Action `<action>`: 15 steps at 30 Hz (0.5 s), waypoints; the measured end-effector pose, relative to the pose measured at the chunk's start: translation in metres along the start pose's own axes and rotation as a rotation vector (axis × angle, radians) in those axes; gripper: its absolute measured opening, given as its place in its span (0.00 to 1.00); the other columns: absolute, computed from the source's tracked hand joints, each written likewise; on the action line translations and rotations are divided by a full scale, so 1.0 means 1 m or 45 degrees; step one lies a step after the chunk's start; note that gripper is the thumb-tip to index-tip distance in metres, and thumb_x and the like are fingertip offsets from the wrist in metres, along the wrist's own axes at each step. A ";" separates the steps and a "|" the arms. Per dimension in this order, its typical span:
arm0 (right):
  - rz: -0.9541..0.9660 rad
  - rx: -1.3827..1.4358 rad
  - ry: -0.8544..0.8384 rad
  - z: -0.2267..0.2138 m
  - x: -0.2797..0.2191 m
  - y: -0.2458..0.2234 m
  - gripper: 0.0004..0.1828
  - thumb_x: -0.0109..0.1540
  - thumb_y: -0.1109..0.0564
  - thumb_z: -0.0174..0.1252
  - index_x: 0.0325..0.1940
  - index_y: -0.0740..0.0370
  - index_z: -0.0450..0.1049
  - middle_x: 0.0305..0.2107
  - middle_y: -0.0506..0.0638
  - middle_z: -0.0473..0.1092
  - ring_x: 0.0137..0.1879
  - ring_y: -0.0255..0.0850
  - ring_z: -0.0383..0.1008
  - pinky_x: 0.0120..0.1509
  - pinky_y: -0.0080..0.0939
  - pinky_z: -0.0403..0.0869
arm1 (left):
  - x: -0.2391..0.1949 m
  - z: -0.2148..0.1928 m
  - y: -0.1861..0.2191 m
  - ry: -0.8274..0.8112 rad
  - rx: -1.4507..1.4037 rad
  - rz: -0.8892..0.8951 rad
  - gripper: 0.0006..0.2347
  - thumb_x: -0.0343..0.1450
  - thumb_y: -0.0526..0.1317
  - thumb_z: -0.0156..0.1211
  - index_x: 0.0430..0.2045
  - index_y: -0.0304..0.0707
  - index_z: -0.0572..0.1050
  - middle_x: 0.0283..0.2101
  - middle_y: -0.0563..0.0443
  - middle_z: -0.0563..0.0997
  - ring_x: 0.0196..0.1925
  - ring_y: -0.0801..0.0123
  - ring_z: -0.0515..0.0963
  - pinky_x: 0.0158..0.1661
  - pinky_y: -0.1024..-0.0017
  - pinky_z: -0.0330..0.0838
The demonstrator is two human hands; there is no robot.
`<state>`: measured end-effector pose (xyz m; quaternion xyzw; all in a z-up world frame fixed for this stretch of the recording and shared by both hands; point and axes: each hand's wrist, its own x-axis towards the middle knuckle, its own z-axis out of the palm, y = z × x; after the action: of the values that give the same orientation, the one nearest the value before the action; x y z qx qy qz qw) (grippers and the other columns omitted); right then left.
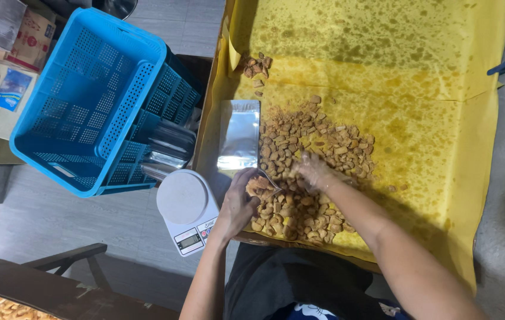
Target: The person fills small plastic bags with snacks from a large tray using a gloved hand and places the filled bags onto a digital scale.
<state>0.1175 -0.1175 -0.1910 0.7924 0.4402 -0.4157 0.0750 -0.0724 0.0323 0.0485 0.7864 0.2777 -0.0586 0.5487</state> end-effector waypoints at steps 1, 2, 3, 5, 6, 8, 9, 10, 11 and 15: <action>0.054 0.372 0.105 -0.005 -0.021 -0.002 0.36 0.61 0.64 0.52 0.73 0.47 0.58 0.76 0.60 0.41 0.74 0.58 0.51 0.67 0.52 0.69 | 0.002 0.001 -0.005 0.005 0.012 0.023 0.29 0.63 0.26 0.53 0.63 0.31 0.63 0.69 0.41 0.63 0.34 0.59 0.82 0.36 0.72 0.81; 0.106 0.741 0.213 -0.009 -0.042 -0.001 0.33 0.68 0.55 0.53 0.76 0.50 0.52 0.75 0.61 0.36 0.73 0.60 0.47 0.67 0.59 0.61 | 0.004 0.001 -0.009 0.038 0.061 0.173 0.29 0.63 0.26 0.55 0.64 0.30 0.64 0.69 0.40 0.64 0.42 0.57 0.80 0.39 0.71 0.80; 0.157 1.109 0.322 -0.014 -0.054 -0.001 0.34 0.75 0.47 0.55 0.79 0.52 0.46 0.75 0.62 0.32 0.73 0.63 0.43 0.67 0.65 0.52 | 0.007 0.001 -0.012 0.070 0.109 0.323 0.29 0.64 0.25 0.57 0.64 0.28 0.65 0.69 0.39 0.64 0.50 0.55 0.78 0.43 0.69 0.80; 0.080 1.188 0.241 -0.027 -0.050 0.001 0.30 0.64 0.58 0.53 0.71 0.52 0.60 0.67 0.58 0.56 0.65 0.52 0.63 0.62 0.49 0.68 | 0.004 0.001 -0.013 0.044 0.076 0.312 0.29 0.64 0.25 0.56 0.64 0.29 0.65 0.69 0.39 0.64 0.53 0.55 0.78 0.42 0.70 0.80; 0.042 1.226 0.204 -0.031 -0.045 0.006 0.31 0.58 0.63 0.53 0.67 0.51 0.68 0.63 0.55 0.68 0.61 0.46 0.73 0.59 0.40 0.76 | 0.007 0.001 -0.010 -0.008 -0.005 0.162 0.29 0.63 0.25 0.54 0.64 0.31 0.64 0.70 0.42 0.62 0.49 0.56 0.80 0.38 0.71 0.81; -0.102 1.986 0.127 -0.027 -0.049 0.034 0.28 0.61 0.61 0.56 0.67 0.55 0.69 0.57 0.58 0.69 0.53 0.45 0.70 0.51 0.38 0.74 | 0.013 0.003 -0.001 -0.068 -0.066 0.028 0.29 0.63 0.25 0.52 0.63 0.34 0.63 0.70 0.44 0.61 0.45 0.56 0.81 0.33 0.72 0.83; -0.183 2.363 0.083 -0.025 -0.052 0.046 0.27 0.62 0.59 0.57 0.67 0.56 0.69 0.54 0.60 0.69 0.49 0.45 0.69 0.48 0.37 0.73 | 0.015 0.005 0.002 -0.074 -0.048 0.043 0.29 0.62 0.25 0.53 0.63 0.35 0.64 0.70 0.44 0.62 0.47 0.55 0.80 0.33 0.72 0.83; -0.376 2.492 0.052 -0.025 -0.052 0.053 0.25 0.62 0.57 0.58 0.65 0.58 0.70 0.53 0.61 0.70 0.47 0.46 0.71 0.43 0.37 0.74 | 0.017 0.006 0.004 -0.080 -0.029 0.063 0.30 0.62 0.25 0.53 0.64 0.35 0.64 0.69 0.44 0.62 0.48 0.53 0.80 0.33 0.72 0.83; -0.578 2.612 0.021 -0.027 -0.054 0.056 0.24 0.63 0.56 0.59 0.64 0.60 0.70 0.51 0.62 0.71 0.45 0.47 0.73 0.39 0.37 0.75 | 0.020 0.008 0.005 -0.081 -0.022 0.142 0.30 0.62 0.24 0.53 0.64 0.33 0.64 0.69 0.42 0.62 0.53 0.53 0.76 0.35 0.73 0.83; -0.567 3.033 0.076 -0.055 -0.089 0.038 0.26 0.61 0.40 0.57 0.55 0.59 0.72 0.43 0.59 0.73 0.41 0.48 0.78 0.41 0.45 0.83 | 0.033 0.019 0.011 -0.154 -0.111 0.134 0.29 0.64 0.27 0.57 0.63 0.30 0.61 0.69 0.41 0.59 0.52 0.52 0.78 0.34 0.74 0.84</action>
<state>0.1551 -0.1701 -0.1010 0.2811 -0.0898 -0.5455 -0.7844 -0.0355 0.0245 0.0370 0.7702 0.2047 -0.0650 0.6006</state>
